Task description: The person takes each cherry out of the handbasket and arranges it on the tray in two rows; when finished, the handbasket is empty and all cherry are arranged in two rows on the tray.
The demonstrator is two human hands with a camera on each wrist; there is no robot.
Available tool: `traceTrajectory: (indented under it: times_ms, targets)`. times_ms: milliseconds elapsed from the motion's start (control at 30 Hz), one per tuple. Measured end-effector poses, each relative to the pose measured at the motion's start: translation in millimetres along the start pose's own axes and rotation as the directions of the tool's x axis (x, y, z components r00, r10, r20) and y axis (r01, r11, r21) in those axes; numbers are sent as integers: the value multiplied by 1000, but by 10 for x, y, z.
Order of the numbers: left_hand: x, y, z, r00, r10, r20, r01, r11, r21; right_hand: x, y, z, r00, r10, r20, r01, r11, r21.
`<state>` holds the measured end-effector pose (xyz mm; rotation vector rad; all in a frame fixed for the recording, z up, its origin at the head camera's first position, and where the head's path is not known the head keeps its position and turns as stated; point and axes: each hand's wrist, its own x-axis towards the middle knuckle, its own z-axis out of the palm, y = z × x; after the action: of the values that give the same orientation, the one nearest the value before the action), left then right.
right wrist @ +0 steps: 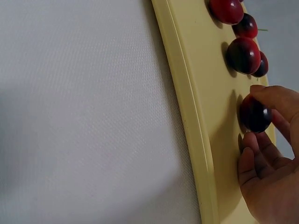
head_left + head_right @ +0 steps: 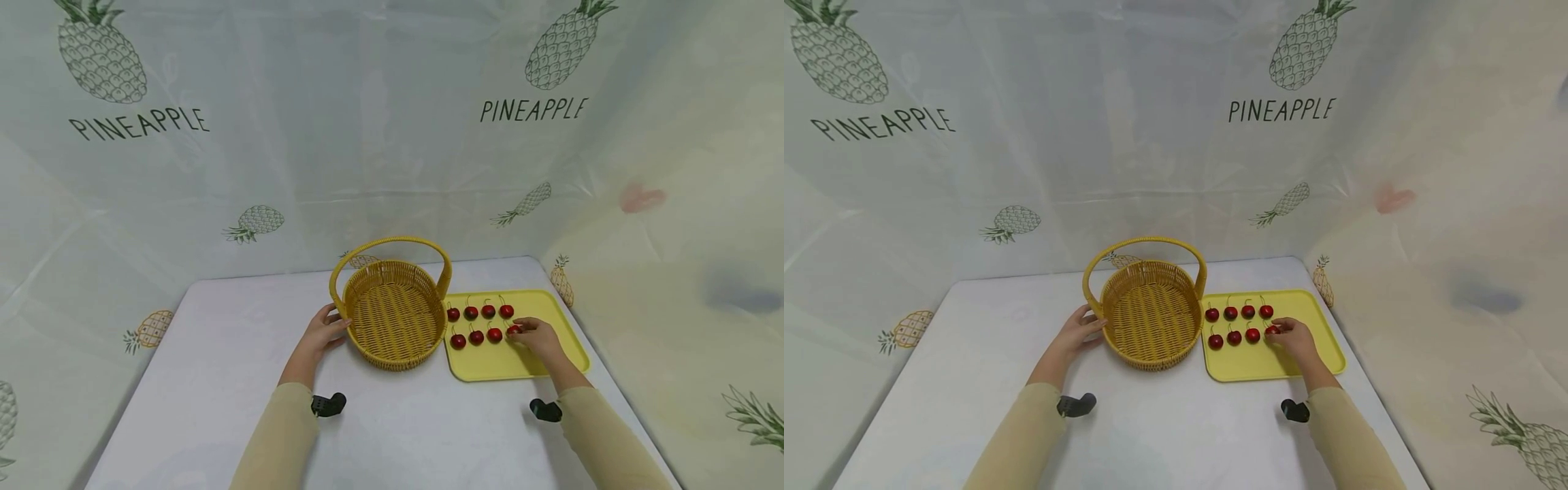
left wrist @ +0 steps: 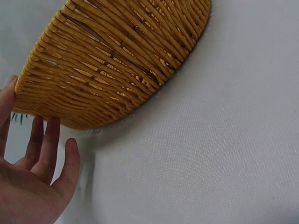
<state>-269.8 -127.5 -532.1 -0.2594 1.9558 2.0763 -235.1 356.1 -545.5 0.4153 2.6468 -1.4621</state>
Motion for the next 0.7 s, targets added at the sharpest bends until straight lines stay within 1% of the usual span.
traceTrajectory:
  times_ms: [167, 433, 700]
  targets:
    - [4, -6, -5, 1000, 1, 3, -1, 1000, -9, -28, -16, -7, 1000, -16, 22, 16, 1000, -17]
    - [-5, -7, -15, 1000, 10, 16, -10, 1000, -5, -32, -4, 7, 1000, -15, 12, 15, 999, -29]
    - [14, -13, -21, 1000, 3, 26, -2, 1000, -30, -40, 30, -2, 1000, -10, -1, 10, 999, -44]
